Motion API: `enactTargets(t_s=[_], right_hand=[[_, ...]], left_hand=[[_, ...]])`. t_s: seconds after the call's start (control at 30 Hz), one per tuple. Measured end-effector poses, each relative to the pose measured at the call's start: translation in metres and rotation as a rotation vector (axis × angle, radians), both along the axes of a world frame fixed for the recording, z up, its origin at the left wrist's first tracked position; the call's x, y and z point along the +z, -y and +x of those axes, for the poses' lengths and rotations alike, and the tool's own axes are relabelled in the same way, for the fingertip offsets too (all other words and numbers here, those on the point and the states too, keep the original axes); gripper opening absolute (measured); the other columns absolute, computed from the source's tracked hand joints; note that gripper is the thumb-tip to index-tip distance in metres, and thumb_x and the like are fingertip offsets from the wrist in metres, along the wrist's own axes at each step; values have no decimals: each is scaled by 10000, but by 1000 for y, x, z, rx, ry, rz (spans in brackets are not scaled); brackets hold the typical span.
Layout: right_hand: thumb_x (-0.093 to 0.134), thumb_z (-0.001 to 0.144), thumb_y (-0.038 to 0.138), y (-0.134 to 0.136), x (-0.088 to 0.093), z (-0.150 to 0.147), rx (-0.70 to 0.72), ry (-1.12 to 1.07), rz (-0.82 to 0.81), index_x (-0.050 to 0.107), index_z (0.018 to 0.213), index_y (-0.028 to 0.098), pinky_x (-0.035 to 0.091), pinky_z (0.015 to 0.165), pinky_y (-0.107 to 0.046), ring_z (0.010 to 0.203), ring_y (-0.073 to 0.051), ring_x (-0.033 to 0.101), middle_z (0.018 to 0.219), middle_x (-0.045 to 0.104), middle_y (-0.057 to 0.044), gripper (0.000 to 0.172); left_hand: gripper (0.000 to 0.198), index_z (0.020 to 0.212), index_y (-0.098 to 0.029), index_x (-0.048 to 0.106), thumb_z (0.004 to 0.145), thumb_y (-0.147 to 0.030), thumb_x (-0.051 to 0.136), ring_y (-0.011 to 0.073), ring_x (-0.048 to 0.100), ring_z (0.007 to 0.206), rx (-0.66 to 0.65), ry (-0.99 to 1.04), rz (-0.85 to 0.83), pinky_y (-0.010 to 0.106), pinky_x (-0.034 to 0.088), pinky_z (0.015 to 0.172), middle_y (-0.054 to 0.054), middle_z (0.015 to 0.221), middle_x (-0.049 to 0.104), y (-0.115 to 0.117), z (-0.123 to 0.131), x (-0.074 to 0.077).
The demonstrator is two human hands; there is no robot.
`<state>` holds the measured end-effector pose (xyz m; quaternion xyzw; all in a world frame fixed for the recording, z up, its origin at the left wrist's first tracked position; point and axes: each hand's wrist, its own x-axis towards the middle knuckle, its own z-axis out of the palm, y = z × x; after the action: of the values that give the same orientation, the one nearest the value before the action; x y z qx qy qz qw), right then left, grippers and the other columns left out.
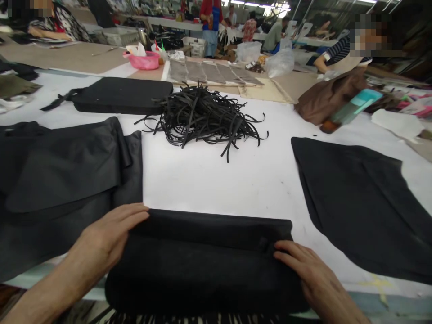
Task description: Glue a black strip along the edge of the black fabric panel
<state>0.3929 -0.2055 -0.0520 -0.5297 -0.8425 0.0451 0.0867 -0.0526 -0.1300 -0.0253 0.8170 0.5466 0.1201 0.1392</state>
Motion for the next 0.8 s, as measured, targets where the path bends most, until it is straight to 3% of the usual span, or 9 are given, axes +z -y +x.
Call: enactTargets(t_s=[0.03,0.13,0.23,0.37,0.47,0.53,0.67,0.8], right_hand=[[338,575,-12,3,3,1,10,23,-2,643,1017,271,522,767,-312,940,-177,606,1076,645,-18,608],[355,591,-10,10,15,3,41,60,10,585,1122,290,531,732,-290,914,-169,620,1107,637,1,652],[379,571,-6,12,37,-5,71,59,39,551,1154,315,531,697,-294,879,-179,628,1101,638,13,688],[410,697,53,-1,60,-41,128,-38,4,552,1118,287,523,661,-276,835,-183,622,1019,656,-11,502],[358,776,40,-16,50,-77,72,-102,-22,581,1026,247,512,649,-239,791,-155,610,955,647,-27,394],[341,766,2,-23,32,-98,79,-54,15,571,1065,206,508,675,-264,811,-169,598,978,632,-52,429],[460,753,45,-25,3,-119,141,110,34,508,1184,182,495,675,-312,806,-203,573,991,619,-59,454],[534,714,57,-20,-8,-120,137,199,53,469,1219,174,475,712,-337,822,-217,553,1011,605,-62,522]], left_hand=[[410,1140,-267,555,810,-172,330,168,495,1122,-153,50,69,301,380,1008,-11,1228,549,4,17,2],[431,1248,-253,443,843,-131,362,163,415,1200,-526,-9,-32,287,359,1023,14,1306,479,15,74,0],[482,1244,-184,408,770,-113,460,206,406,1179,-601,-103,-151,339,343,1023,79,1280,470,15,113,-7],[783,1255,-137,357,540,-192,672,256,384,1145,-603,-240,-235,368,311,1018,118,1298,407,5,127,-16],[960,1287,-115,314,431,-226,732,272,354,1145,-615,-269,-237,362,280,1022,126,1329,367,4,124,-21],[962,1315,-108,276,471,-236,718,276,339,1158,-620,-283,-210,370,256,1027,133,1348,350,7,121,-26],[755,1342,-121,246,674,-214,584,286,332,1186,-649,-281,-116,407,234,1019,146,1351,362,14,118,-37],[603,1338,-165,273,775,-189,488,280,392,1128,-638,-269,-75,422,278,975,143,1311,408,16,120,-40]])
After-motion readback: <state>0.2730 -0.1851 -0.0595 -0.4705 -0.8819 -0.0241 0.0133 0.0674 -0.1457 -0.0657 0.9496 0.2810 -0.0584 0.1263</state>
